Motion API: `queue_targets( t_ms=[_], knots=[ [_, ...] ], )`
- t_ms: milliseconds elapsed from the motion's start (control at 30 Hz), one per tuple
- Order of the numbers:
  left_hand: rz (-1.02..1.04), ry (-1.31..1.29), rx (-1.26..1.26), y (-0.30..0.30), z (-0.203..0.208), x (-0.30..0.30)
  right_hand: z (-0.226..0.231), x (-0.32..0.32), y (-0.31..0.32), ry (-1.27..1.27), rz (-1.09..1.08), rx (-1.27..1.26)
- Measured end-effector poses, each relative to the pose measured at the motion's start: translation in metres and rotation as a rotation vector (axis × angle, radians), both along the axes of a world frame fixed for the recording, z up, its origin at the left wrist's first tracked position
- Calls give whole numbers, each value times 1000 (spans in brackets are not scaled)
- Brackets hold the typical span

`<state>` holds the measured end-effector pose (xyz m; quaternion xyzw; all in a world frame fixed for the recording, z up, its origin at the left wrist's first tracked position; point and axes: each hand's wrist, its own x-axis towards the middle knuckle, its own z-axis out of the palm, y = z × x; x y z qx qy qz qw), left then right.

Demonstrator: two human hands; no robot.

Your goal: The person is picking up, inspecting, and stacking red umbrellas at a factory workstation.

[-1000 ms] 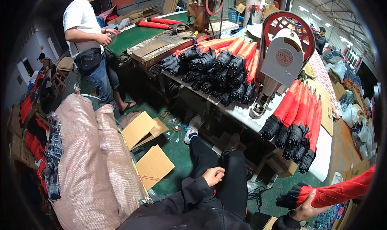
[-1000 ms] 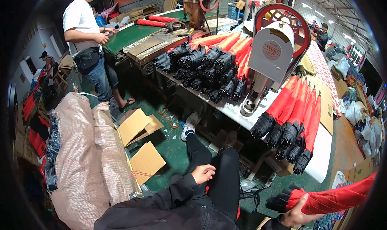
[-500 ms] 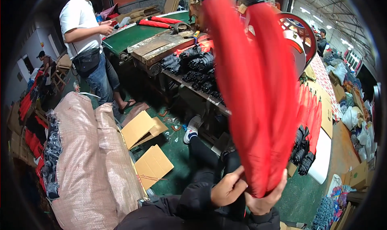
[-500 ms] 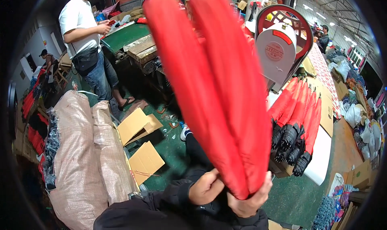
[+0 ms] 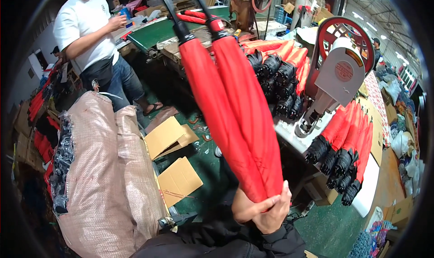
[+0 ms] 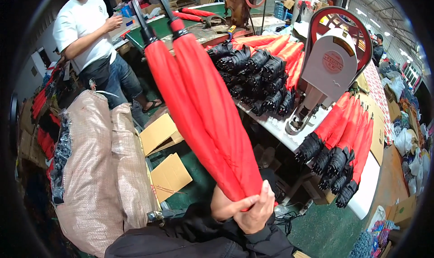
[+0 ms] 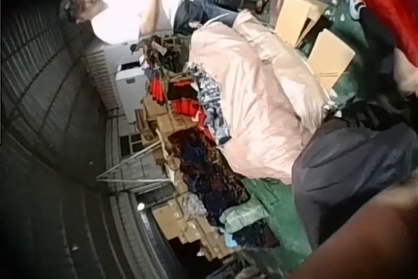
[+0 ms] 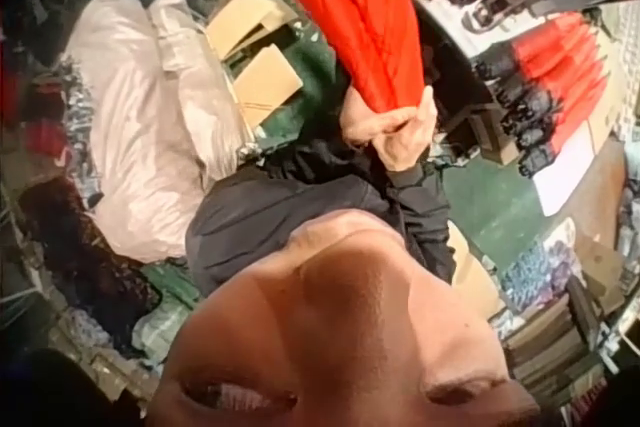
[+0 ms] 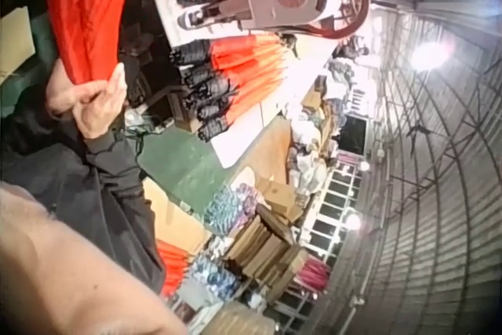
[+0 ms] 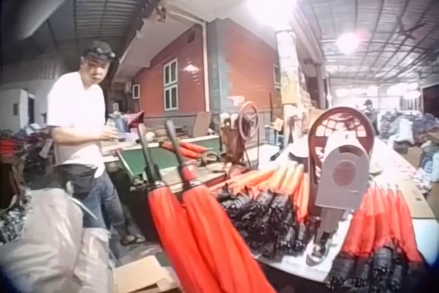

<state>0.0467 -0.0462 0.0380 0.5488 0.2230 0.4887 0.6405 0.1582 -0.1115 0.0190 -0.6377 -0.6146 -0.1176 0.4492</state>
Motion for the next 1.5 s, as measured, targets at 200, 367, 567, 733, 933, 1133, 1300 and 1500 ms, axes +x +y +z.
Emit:
queue_targets(
  t_ms=[200,367,567,733,933,1133,1300,1500],
  knots=[
    [244,302,165,24,-29,-9,-23,12,16,88,301,-226],
    [139,502,191,39,-24,-28,1,43,38,399,505,-453],
    [-154,438,123,47,-24,-45,26,53,65,989,882,-489],
    [-283,333,87,47,-12,-33,37,47,77,1173,905,-323],
    [-405,316,35,52,-26,-31,38,48,78,1204,802,-218],
    [-546,351,-102,52,-39,-35,24,50,69,1191,757,-248],
    [-636,362,-25,56,-31,-30,23,46,65,1136,746,-320],
    [-641,215,-60,54,-38,-30,31,20,68,1082,453,-36]
  ],
)
